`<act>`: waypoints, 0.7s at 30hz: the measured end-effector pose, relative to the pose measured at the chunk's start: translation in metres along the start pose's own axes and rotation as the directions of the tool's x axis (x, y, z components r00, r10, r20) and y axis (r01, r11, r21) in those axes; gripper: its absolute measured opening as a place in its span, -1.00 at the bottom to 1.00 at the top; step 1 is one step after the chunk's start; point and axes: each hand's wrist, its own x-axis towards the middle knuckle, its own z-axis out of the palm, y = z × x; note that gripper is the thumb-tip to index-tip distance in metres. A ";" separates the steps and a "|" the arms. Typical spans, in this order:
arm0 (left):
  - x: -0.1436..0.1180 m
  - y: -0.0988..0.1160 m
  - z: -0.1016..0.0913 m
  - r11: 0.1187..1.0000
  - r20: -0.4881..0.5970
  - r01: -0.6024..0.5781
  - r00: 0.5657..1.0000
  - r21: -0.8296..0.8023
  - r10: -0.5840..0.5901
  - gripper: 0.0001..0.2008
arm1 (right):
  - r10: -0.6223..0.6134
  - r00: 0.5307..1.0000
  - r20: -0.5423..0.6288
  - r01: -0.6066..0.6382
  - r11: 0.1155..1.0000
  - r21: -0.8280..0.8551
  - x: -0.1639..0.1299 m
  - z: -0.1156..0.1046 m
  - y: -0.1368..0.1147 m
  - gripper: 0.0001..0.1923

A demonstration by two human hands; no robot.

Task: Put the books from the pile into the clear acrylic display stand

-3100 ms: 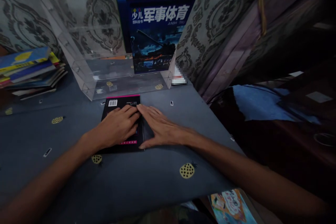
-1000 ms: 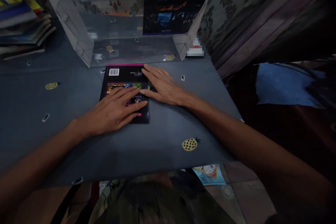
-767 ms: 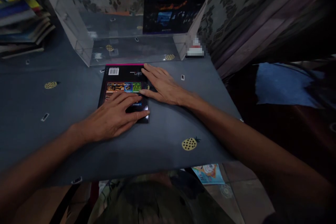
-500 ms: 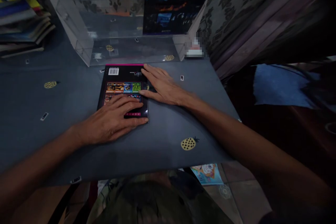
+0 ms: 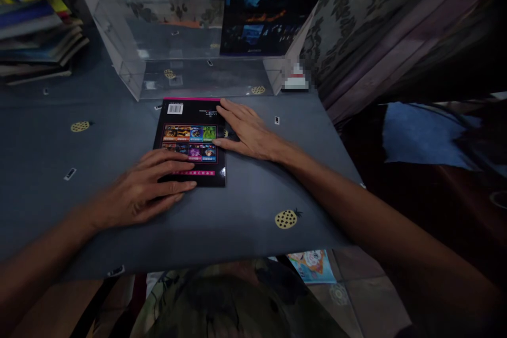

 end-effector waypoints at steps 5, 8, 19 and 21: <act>-0.013 -0.006 -0.012 0.997 -0.032 0.078 0.996 0.004 -0.078 -0.61 | -0.003 1.000 -0.002 0.003 1.000 0.007 0.001 0.000 0.001 -0.01; -0.021 -0.009 -0.018 0.990 -0.036 0.139 0.990 0.005 -0.139 -0.64 | -0.003 1.000 -0.008 0.003 1.000 0.001 0.001 0.000 0.002 -0.01; -0.025 -0.023 -0.001 0.951 -0.117 0.232 0.970 0.205 -0.211 -0.52 | -0.158 0.987 0.018 0.157 0.987 0.040 0.000 0.003 -0.066 -0.26; -0.024 -0.024 0.001 0.948 -0.122 0.226 0.972 0.226 -0.203 -0.52 | -0.180 0.979 0.093 0.169 0.979 0.110 0.006 0.002 -0.088 -0.24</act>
